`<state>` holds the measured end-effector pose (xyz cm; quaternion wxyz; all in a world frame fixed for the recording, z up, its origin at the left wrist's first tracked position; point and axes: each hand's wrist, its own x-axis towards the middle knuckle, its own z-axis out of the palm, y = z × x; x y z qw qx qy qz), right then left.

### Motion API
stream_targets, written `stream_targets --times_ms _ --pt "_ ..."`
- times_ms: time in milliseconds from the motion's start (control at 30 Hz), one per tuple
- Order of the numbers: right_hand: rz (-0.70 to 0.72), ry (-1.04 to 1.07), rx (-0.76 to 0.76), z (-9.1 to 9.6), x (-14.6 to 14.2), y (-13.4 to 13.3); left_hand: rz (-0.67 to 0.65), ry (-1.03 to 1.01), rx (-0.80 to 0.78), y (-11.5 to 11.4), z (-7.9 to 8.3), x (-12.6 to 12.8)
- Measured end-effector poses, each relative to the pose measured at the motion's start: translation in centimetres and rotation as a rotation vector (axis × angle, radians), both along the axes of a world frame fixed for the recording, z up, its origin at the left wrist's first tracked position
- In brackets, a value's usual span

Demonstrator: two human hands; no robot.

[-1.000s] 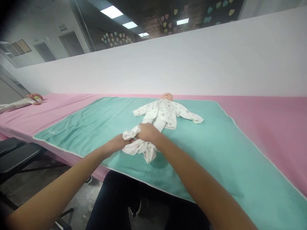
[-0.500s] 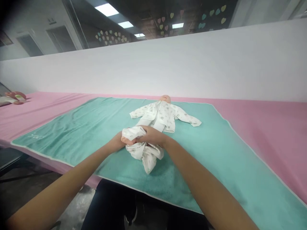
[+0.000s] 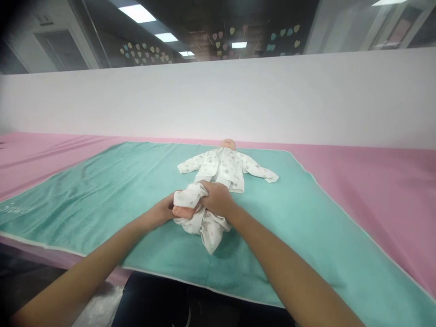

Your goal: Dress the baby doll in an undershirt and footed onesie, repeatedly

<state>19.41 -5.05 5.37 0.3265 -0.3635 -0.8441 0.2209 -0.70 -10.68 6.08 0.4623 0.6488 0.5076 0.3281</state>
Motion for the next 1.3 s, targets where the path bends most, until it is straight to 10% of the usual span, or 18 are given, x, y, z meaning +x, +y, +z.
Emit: stream_targets --times_ms 100,200,400,533,667,967,1100,1300 --pt "0.012 -0.004 -0.057 0.1 0.0 0.2 -0.177 -0.19 -0.111 0.6 0.7 -2.2" --pt "0.116 0.016 -0.144 0.5 0.0 0.3 -0.028 -0.278 0.005 3.1 0.7 -2.7" --pt "0.281 0.314 -0.319 0.3 0.2 0.9 0.138 0.166 0.346 11.3 -0.9 2.6" --pt "-0.158 0.502 -0.068 -1.2 1.2 3.3 0.201 0.29 0.406 14.3 -1.9 5.2" --pt "-0.543 0.243 0.243 -2.5 2.9 5.8 0.431 0.29 0.42 15.2 -2.9 3.2" --pt "-0.68 0.344 -0.077 -3.5 6.1 8.6 0.735 0.202 0.355 16.0 -4.2 -1.9" --pt "-0.72 0.541 -0.099 -3.0 9.0 9.2 0.571 0.218 0.545 14.3 -3.0 -0.1" --pt "-0.886 0.438 -0.203 -3.1 16.0 8.0 0.187 0.042 0.111 12.5 -1.6 1.9"
